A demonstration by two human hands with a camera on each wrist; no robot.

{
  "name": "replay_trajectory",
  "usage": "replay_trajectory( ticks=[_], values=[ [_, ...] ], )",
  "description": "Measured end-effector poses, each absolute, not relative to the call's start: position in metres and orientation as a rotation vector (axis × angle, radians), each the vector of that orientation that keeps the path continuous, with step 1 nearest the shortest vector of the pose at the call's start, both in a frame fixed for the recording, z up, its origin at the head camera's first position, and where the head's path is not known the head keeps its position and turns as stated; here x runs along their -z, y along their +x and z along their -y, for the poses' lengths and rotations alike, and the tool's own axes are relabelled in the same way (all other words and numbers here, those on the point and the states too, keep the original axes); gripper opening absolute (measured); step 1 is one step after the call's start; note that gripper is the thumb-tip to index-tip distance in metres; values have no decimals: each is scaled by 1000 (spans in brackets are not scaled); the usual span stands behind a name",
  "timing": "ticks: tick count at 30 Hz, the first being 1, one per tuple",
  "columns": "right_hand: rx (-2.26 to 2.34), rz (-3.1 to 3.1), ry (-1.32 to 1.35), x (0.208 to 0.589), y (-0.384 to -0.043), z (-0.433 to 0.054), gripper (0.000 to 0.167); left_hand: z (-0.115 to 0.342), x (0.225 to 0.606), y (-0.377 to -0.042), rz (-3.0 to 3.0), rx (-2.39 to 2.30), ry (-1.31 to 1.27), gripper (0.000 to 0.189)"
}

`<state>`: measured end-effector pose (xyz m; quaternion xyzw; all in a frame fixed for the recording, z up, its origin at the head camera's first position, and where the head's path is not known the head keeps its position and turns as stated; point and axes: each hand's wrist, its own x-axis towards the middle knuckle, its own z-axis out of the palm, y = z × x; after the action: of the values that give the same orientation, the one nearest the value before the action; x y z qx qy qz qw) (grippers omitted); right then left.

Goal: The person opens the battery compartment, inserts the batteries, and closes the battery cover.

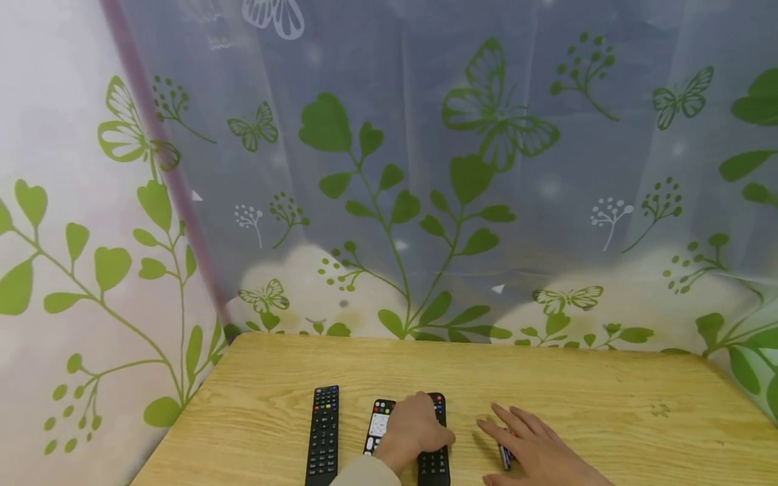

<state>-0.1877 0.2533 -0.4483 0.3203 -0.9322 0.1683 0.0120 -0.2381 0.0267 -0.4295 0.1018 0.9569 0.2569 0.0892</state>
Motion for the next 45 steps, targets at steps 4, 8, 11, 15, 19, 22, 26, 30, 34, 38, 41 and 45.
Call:
replay_trajectory(
  ticks=[4,8,11,15,19,22,26,30,34,38,41,45],
  values=[
    [-576,2922,979,446,-185,-255,62,-13,426,-239,-2658,-1005,276,54],
    [-608,2902,969,443,-180,-255,61,-2,423,-239,-2491,-1255,271,58],
    [-593,2888,965,441,-177,-255,61,4,421,-238,-2405,-1454,283,56],
    [-547,2876,956,440,-174,-255,60,8,417,-235,-2314,-1715,304,47],
    [-490,2850,950,439,-170,-253,59,10,411,-230,-2160,-1885,309,51],
    [-458,2823,936,437,-167,-248,59,8,407,-225,-2026,-1985,312,45],
    [-453,2769,884,427,-161,-237,51,5,402,-219,-1902,-2101,307,37],
    [-505,2601,848,416,-153,-219,40,1,396,-211,-1850,-2190,249,36],
    [-614,2392,794,405,-144,-199,34,0,389,-203,-1829,-2265,228,37],
    [-717,2261,717,396,-135,-178,33,-2,386,-197,-1842,-2296,298,37],
    [-751,2238,680,392,-128,-166,35,-4,385,-193,-1870,-2295,338,37],
    [-772,2231,673,390,-122,-155,38,-4,384,-190,-1864,-2305,334,36]
  ],
)
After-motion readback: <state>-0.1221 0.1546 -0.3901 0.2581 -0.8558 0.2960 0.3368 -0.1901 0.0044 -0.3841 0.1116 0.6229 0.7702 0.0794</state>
